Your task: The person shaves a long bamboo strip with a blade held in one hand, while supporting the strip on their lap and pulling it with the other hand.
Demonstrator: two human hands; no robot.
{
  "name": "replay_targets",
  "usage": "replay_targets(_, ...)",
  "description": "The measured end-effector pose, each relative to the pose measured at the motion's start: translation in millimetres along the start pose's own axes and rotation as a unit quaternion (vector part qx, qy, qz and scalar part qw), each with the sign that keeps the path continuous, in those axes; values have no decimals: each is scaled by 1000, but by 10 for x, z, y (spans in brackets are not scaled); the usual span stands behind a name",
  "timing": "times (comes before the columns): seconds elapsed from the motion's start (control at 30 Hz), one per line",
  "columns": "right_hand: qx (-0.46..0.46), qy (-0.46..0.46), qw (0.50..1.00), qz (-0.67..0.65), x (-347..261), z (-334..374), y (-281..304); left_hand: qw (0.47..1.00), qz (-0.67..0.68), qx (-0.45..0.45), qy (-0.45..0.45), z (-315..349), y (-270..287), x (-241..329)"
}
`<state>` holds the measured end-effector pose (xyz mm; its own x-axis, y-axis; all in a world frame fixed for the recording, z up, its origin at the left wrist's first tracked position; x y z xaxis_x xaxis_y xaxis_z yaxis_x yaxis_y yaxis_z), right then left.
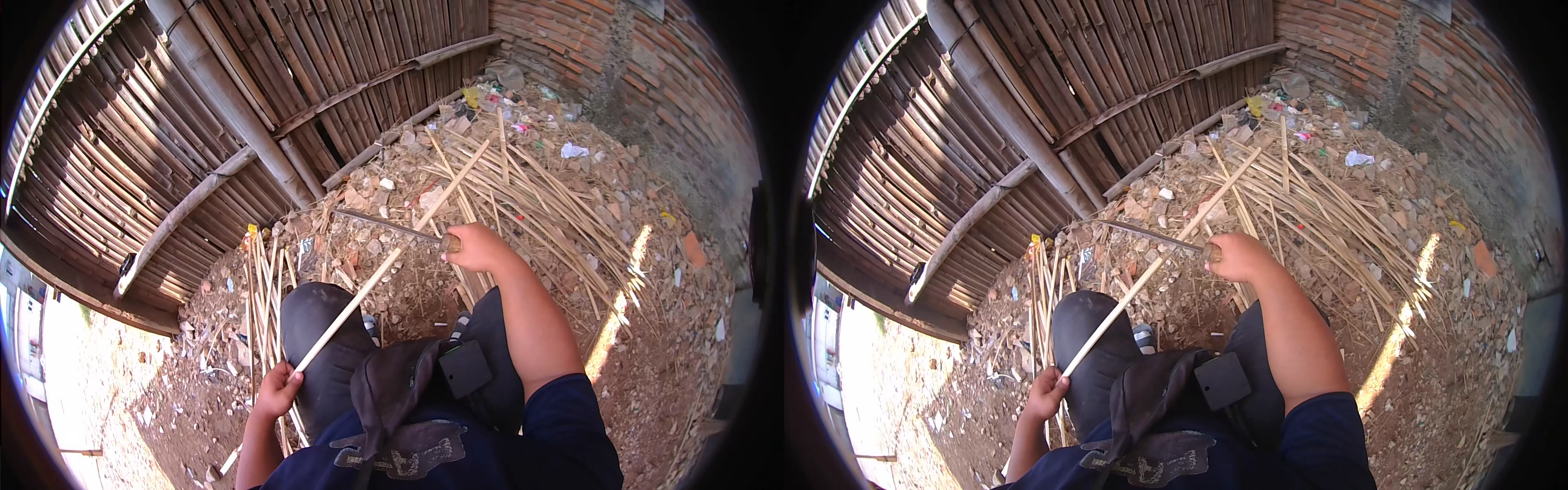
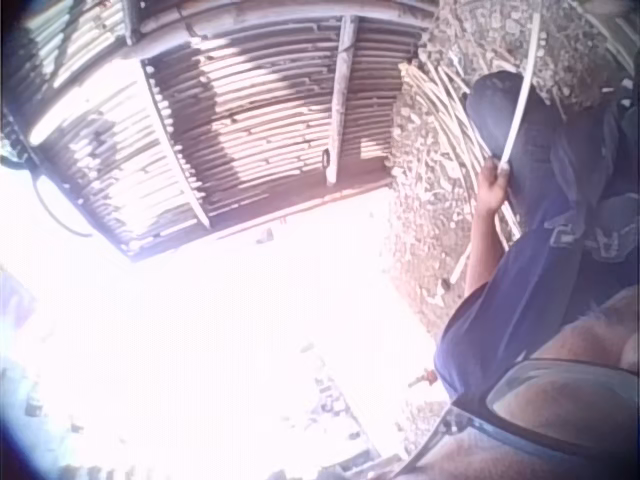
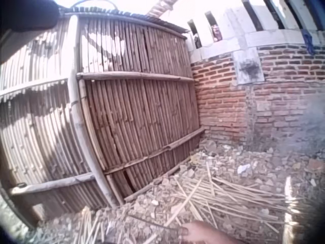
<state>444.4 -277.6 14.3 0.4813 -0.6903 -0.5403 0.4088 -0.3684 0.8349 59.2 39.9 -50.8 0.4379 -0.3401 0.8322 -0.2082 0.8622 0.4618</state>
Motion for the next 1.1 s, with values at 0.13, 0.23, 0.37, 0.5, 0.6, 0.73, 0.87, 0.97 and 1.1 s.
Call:
replay_targets(0.13, -1, 4, 1000, 10, -34, 14, 16, 1000, 9, -1, -3, -5, -3, -21)
replay_targets(0.23, -8, -5, 1000, 7, -60, 27, 20, 1000, 9, 0, -7, 5, -2, -12)
replay_targets(0.37, -2, 4, 1000, 5, -65, 21, 29, 999, 33, -6, -3, -2, -20, -21)
replay_targets(0.5, 7, 5, 1000, 6, -63, 28, 30, 1000, 24, -4, -5, 0, -11, -19)
replay_targets(0.6, -1, 6, 1000, -4, -64, 26, 40, 1000, 21, 10, -13, -2, -1, 25)
replay_targets(0.73, -9, 3, 1000, -5, -94, 30, 49, 1000, 29, 7, -7, -8, -4, -17)
replay_targets(0.87, -6, 4, 1000, -5, -66, 45, 56, 999, 35, 9, -11, 0, -14, 28)
replay_targets(0.97, -12, 3, 1000, -4, -69, 35, 45, 999, 52, 2, -7, -13, -15, -26)
replay_targets(1.1, -10, 3, 1000, -2, -69, 35, 36, 998, 63, -4, -9, -26, -17, -59)
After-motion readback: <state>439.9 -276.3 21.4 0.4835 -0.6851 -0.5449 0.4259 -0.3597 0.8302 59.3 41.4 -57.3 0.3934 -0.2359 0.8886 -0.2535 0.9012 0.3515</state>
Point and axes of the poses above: each hand's wrist, its own z-axis away from the middle knuckle, its own y-axis out of the back of the hand, x = y × z, the point moved 8 cm from there along -z, towards the middle knuckle, and after that the axes turned 1 degree about -z, right-handed, at the moved point
